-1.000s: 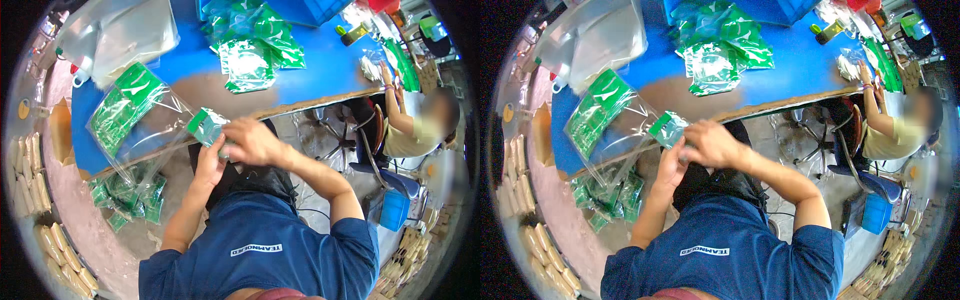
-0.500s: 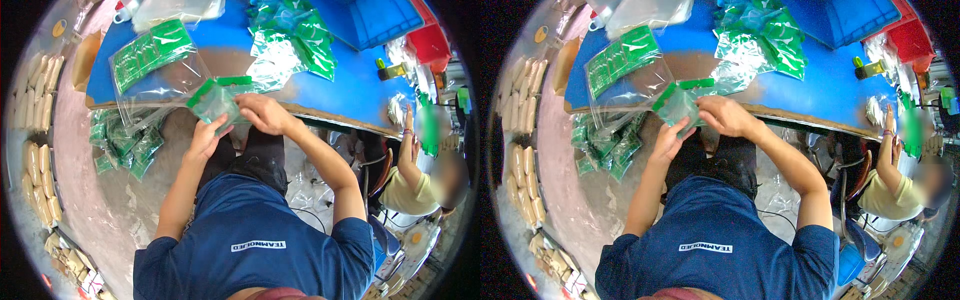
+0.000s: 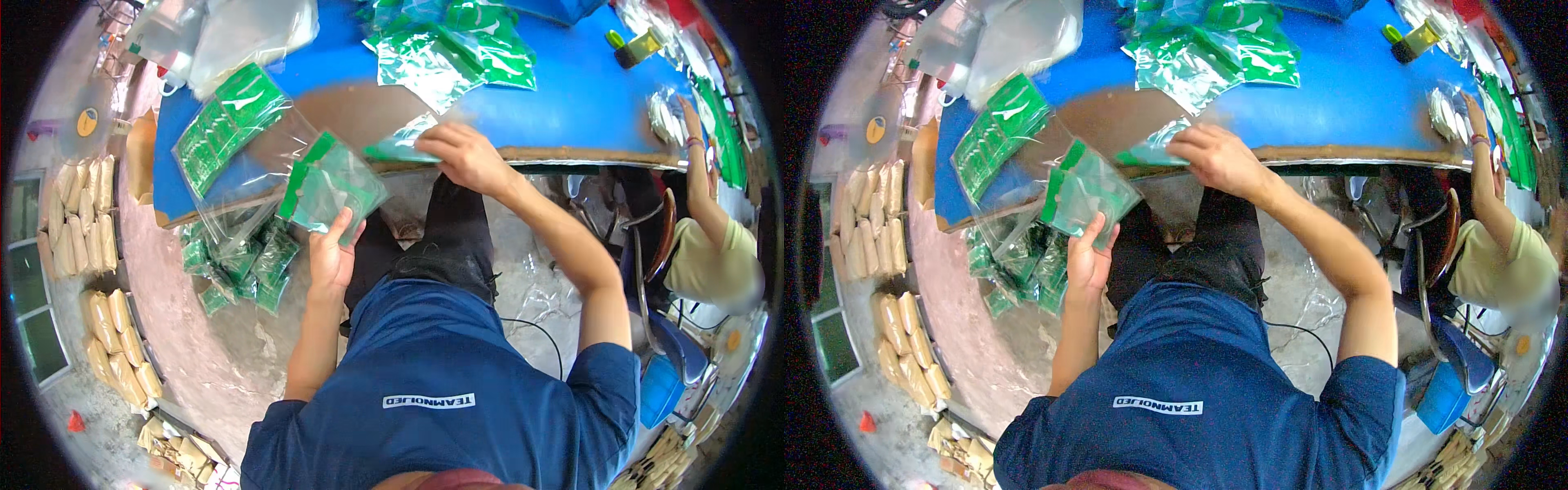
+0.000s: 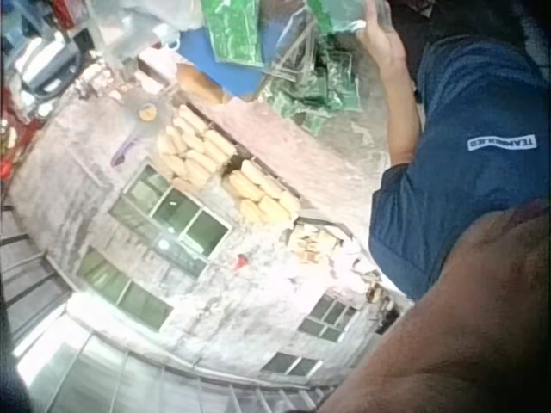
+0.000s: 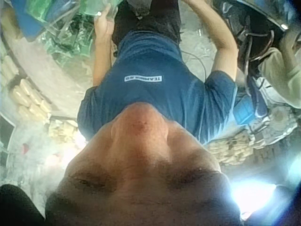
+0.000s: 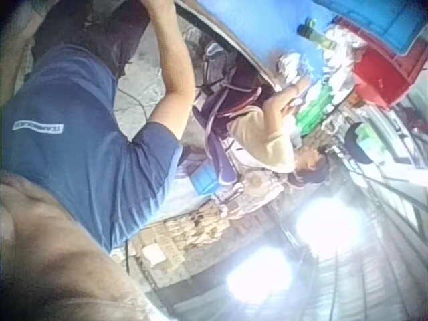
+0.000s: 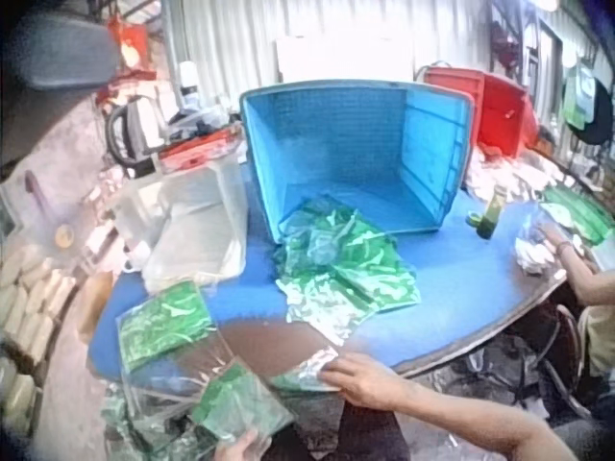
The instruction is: Packing stacks of green plastic bags into a larger clear bag.
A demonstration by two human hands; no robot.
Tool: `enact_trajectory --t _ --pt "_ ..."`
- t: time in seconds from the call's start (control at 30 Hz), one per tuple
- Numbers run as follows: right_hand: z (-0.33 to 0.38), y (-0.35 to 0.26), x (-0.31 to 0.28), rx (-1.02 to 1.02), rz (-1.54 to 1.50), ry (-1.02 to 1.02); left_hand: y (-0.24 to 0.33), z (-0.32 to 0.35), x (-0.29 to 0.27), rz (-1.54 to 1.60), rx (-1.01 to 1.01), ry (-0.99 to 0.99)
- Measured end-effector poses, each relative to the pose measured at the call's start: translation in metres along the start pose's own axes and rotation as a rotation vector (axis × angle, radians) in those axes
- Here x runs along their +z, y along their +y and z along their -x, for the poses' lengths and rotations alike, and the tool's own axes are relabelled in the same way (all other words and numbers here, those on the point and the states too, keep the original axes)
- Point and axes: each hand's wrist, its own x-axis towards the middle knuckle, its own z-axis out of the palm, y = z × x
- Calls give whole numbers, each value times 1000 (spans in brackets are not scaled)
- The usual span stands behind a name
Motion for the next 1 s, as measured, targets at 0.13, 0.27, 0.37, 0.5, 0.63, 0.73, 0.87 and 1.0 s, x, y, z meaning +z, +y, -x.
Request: enact_trajectory --t 0.13,0.27,0.37,0.5,0.63,0.73,0.87,1.0 --pt "-24 -30 -21 403 -177 255 -14 -22 17 -109 157 53" --pt "-41 -78 -4 637 -294 105 -31 -27 40 -138 172 -3" --pt "-46 -99 23 578 -291 36 -44 -30 34 -22 212 -28" --pt "-50 -94 32 567 -318 78 -48 -29 23 91 184 -151" --pt "-50 -84 35 523 -308 108 -42 -35 40 -72 234 -105" --pt "-66 -78 10 761 -392 -185 -29 -29 36 -3 85 -50" --pt "-53 -26 17 465 377 134 -8 -30 9 50 6 -99" --pt "-19 -32 26 188 109 -80 5 -38 -4 17 -91 -156"
